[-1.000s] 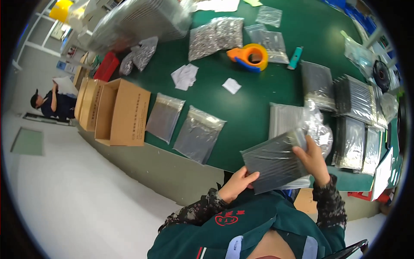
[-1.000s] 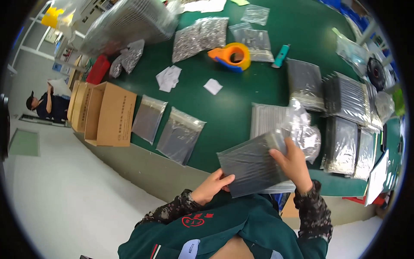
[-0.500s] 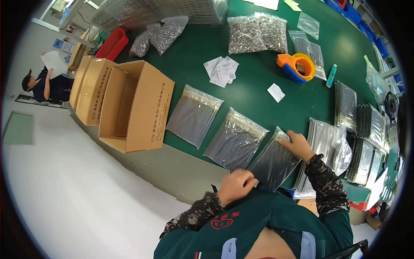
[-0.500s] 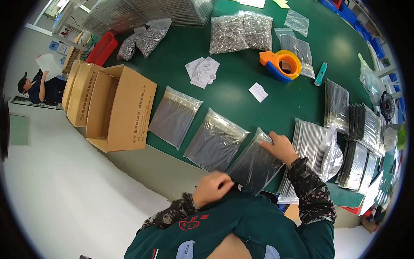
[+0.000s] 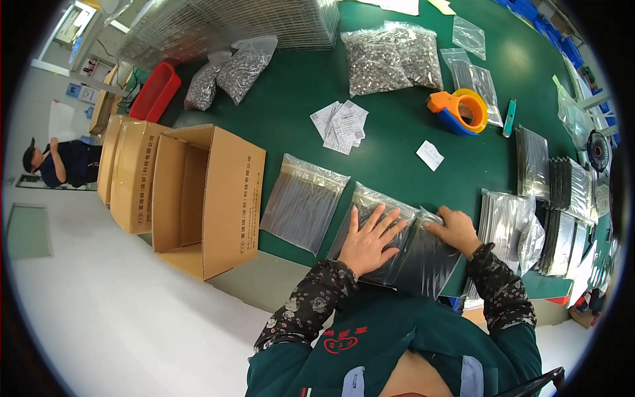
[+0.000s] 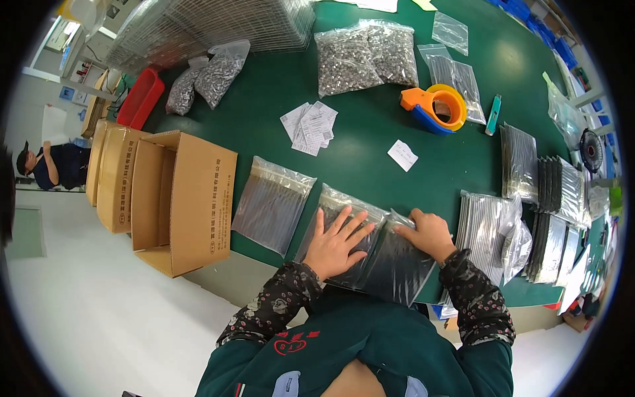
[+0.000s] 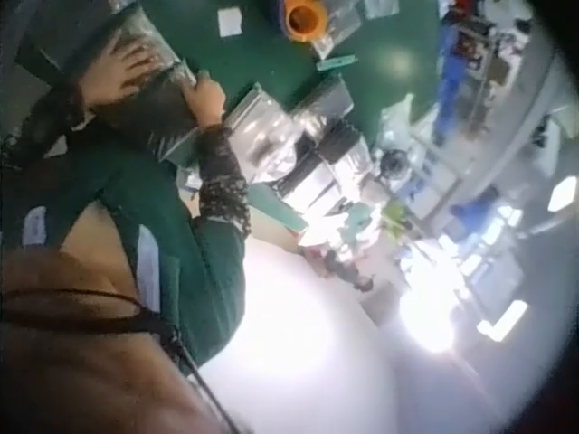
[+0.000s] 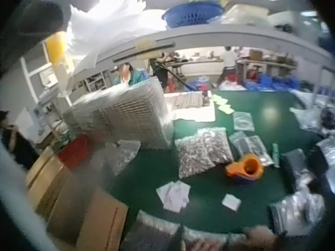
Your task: Assembling a cardboard box, applying packing tape, and filling the box with bagged items.
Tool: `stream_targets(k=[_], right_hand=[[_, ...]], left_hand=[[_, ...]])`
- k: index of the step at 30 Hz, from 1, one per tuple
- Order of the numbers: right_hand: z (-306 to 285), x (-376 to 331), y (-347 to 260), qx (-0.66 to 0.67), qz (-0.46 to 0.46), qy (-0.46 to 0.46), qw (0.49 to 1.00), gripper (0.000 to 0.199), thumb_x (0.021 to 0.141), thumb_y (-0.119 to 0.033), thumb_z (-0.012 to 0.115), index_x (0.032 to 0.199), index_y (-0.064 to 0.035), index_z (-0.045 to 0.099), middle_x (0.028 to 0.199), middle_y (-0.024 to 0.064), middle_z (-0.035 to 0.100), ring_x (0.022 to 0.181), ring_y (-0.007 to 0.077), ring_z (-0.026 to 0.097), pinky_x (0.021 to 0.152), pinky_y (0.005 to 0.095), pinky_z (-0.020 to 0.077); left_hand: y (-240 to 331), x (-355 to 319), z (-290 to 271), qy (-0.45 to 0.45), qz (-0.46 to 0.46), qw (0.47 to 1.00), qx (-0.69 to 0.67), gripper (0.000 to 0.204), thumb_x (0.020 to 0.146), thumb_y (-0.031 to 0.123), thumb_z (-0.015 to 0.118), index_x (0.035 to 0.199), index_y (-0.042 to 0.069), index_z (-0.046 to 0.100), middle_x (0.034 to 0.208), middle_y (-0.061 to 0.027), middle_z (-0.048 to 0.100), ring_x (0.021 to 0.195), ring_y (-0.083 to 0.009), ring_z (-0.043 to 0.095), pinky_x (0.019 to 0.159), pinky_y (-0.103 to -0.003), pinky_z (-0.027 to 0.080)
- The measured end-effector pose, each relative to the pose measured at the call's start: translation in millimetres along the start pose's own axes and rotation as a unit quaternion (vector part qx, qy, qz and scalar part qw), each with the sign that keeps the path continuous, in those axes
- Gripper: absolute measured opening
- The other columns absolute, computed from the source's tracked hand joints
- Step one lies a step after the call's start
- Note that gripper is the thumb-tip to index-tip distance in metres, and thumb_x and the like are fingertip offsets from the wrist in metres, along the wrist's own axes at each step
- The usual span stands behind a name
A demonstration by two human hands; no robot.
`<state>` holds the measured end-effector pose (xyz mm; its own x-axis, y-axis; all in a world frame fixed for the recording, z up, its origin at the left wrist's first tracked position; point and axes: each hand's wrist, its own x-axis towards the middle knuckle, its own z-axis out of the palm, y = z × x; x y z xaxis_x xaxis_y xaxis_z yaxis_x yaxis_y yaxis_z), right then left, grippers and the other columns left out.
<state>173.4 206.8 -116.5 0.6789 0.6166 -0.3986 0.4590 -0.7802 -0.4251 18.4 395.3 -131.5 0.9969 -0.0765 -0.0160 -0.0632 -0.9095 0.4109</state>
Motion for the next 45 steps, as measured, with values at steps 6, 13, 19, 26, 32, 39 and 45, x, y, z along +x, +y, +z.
stream_targets(k=[6,13,19,26,32,39,45], right_hand=[[1.6,28.8,-22.4,-0.014,-0.027,0.001,1.000,0.052,0.073,-0.053,0.058,0.083,-0.0021,0.059,0.068,0.0157,0.061,0.068,0.0330,0.060,0.062,0.0421,0.0465],[3.4,26.1,-22.4,0.004,-0.022,0.023,0.999,0.051,0.074,-0.052,0.058,0.083,-0.0010,0.059,0.071,0.0168,0.062,0.070,0.0333,0.061,0.063,0.0420,0.0471],[7.9,12.3,-22.4,-0.026,-0.064,0.081,0.994,0.045,0.078,-0.044,0.057,0.079,0.0003,0.056,0.076,0.0178,0.059,0.070,0.0344,0.059,0.064,0.0421,0.0474],[4.5,8.0,-28.7,-0.049,-0.059,0.091,0.993,0.042,0.079,-0.042,0.056,0.079,0.0004,0.055,0.078,0.0173,0.058,0.074,0.0333,0.059,0.067,0.0407,0.0475],[4.9,11.3,-28.2,-0.044,-0.050,0.079,0.995,0.044,0.080,-0.043,0.055,0.082,0.0016,0.055,0.081,0.0182,0.058,0.078,0.0340,0.058,0.071,0.0413,0.0470],[7.4,7.9,-25.2,-0.036,-0.058,0.079,0.995,0.046,0.080,-0.044,0.054,0.083,0.0022,0.055,0.082,0.0191,0.057,0.080,0.0346,0.058,0.072,0.0412,0.0467],[13.5,2.3,-20.6,-0.037,-0.073,0.089,0.993,0.044,0.081,-0.042,0.054,0.085,0.0024,0.054,0.085,0.0195,0.057,0.082,0.0349,0.057,0.073,0.0415,0.0463]], left_hand=[[-20.3,8.4,-12.9,0.000,-0.036,0.998,0.042,0.060,0.079,0.040,0.056,0.134,0.027,0.035,0.142,0.0033,0.026,0.133,-0.0215,0.019,0.099,-0.064,0.013],[-25.5,9.3,-16.3,-0.024,-0.049,0.996,0.069,0.059,0.081,0.041,0.054,0.135,0.028,0.032,0.143,0.0041,0.025,0.133,-0.0216,0.018,0.099,-0.065,0.012],[-45.4,5.3,-17.9,0.041,-0.025,0.999,0.012,0.062,0.080,0.034,0.056,0.136,0.021,0.031,0.144,-0.0057,0.022,0.131,-0.0277,0.022,0.099,-0.063,0.015],[-122.7,20.2,-49.1,0.101,-0.132,0.980,0.109,0.052,0.082,0.033,0.053,0.127,0.011,0.042,0.134,-0.0091,0.038,0.128,-0.0284,0.028,0.104,-0.053,0.013],[-126.3,22.5,-46.2,0.112,-0.141,0.978,0.107,0.044,0.080,0.035,0.054,0.116,0.010,0.051,0.124,-0.0102,0.046,0.121,-0.0281,0.035,0.104,-0.051,0.014],[-128.1,20.6,-43.9,0.129,-0.146,0.976,0.093,0.041,0.078,0.035,0.056,0.110,0.010,0.052,0.123,-0.0128,0.045,0.120,-0.0291,0.036,0.104,-0.051,0.016],[-128.1,17.7,-43.4,0.125,-0.158,0.975,0.094,0.041,0.079,0.036,0.056,0.110,0.010,0.052,0.123,-0.0139,0.045,0.120,-0.0297,0.036,0.104,-0.051,0.016]])
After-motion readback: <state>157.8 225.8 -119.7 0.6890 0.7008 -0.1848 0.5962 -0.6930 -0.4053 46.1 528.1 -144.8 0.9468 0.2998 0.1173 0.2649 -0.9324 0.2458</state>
